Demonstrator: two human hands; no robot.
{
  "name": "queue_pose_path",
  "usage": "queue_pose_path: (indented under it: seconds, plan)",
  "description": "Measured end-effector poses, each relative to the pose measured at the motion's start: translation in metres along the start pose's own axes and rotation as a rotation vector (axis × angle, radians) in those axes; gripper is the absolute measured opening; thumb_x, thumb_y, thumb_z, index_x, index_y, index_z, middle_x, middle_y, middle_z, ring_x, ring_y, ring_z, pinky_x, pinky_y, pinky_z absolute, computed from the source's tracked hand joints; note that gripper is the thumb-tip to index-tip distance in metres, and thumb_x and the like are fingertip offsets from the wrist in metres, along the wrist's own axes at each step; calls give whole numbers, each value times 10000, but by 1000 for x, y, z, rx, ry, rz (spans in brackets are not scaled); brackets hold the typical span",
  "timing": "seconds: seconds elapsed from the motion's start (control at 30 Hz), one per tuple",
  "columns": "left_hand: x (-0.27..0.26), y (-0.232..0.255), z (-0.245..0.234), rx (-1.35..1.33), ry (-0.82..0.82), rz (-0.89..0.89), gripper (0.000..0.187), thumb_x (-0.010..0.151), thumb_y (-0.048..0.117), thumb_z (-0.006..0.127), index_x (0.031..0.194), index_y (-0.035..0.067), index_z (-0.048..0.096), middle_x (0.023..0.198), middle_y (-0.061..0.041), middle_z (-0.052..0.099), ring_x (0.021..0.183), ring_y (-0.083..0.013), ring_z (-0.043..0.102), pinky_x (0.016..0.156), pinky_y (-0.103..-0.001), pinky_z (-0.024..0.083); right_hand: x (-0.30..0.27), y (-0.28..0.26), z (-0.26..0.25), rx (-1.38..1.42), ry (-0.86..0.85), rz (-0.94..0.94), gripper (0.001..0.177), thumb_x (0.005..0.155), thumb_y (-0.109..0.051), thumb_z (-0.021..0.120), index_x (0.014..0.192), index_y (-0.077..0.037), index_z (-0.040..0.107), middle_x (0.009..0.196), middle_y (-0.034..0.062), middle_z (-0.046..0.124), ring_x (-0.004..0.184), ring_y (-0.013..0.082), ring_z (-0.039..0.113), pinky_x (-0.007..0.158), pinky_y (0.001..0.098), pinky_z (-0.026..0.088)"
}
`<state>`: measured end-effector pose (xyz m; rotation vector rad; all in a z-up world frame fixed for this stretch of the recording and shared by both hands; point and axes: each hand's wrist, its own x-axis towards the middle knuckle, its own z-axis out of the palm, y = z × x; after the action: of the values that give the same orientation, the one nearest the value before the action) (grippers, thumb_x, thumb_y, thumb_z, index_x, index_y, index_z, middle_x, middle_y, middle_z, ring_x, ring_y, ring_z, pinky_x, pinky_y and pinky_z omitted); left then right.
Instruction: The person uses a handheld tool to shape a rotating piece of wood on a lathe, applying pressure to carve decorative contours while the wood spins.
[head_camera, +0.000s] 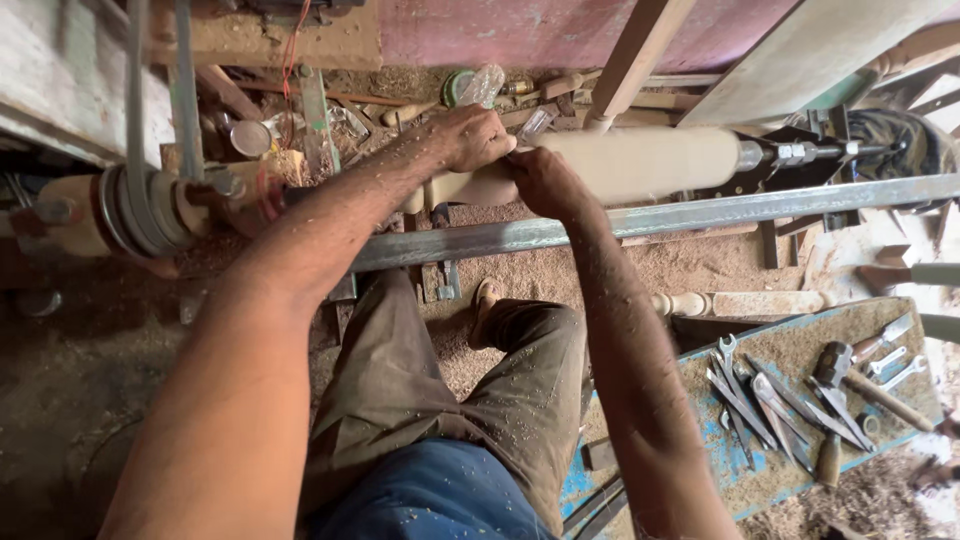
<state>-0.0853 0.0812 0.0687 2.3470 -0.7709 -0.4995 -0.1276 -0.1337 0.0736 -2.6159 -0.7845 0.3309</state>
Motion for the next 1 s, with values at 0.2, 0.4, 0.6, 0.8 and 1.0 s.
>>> queue_pose_path:
  seconds: [0.2,0.4,0.6,0.8,1.0]
  plan:
    - [-2,5,16,-26,178,-90,429,1030,268,439,660,94,570,548,-21,529,381,-129,390,357,-357,414,21,0,-30,-46,-183,-92,280,1000,-51,566,1177,-129,768,955,82,791,763,199,754,795,355,619]
    - [-9,-4,28,105,325,0,408,1024,244,502,677,53,597,560,-57,579,379,-129,456,363,-323,455,32,-22,-55,-166,-360,108,237,1075,-184,570,1216,-222,757,986,53,800,800,176,746,829,364,591]
    - [-17,-16,35,100,287,-100,372,1034,243,517,741,33,609,556,-47,578,385,-133,452,346,-315,458,47,-34,-51,-365,-481,64,340,1042,-100,548,1265,-274,737,947,39,784,576,130,561,551,306,497]
    - [-44,-8,15,-15,121,-303,334,1047,245,488,865,-2,621,644,-79,615,428,-143,491,379,-320,471,58,-61,-48,-423,-539,97,336,1018,-77,558,1221,-266,747,880,21,771,492,106,455,454,251,425]
    - [-58,-11,-6,-10,36,-448,283,1048,200,453,953,-17,608,818,-151,687,620,-219,654,734,-437,592,67,-89,-25,-412,-508,135,206,1009,-76,573,1057,-132,765,837,61,757,590,147,591,566,315,504]
